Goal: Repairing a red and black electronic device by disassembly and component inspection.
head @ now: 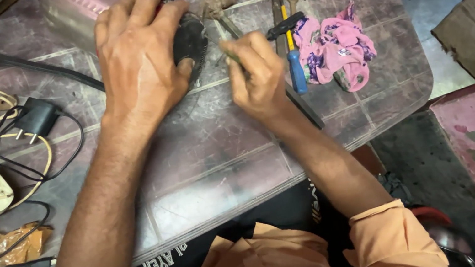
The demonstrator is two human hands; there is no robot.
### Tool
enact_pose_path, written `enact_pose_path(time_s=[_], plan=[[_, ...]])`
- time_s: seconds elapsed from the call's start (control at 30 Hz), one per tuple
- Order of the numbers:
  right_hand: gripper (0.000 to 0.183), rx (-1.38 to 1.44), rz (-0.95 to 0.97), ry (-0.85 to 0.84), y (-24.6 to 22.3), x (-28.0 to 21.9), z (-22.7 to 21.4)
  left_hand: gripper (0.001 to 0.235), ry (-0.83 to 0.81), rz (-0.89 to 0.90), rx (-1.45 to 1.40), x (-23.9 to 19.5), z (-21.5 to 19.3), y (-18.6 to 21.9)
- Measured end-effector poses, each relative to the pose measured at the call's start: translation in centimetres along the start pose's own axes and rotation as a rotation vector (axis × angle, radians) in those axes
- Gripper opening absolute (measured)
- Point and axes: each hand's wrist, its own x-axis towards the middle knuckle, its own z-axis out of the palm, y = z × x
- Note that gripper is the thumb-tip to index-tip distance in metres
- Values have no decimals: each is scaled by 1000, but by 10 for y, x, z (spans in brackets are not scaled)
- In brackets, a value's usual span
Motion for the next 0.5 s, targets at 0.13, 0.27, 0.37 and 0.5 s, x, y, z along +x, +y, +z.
enact_pose_path(time_s=[0.13,0.27,0.37,0.5], plan=[[24,-2,106,-3,3,-3,3,70,-8,-11,2,0,0,1],[11,-52,113,29,12,-10,12,70,-2,-7,38,-2,2,-1],[9,23,95,57,2,0,6,70,-13,-7,21,-2,-1,0],[9,84,125,50,-3,7,3,68,-1,2,19,-3,-1,0]])
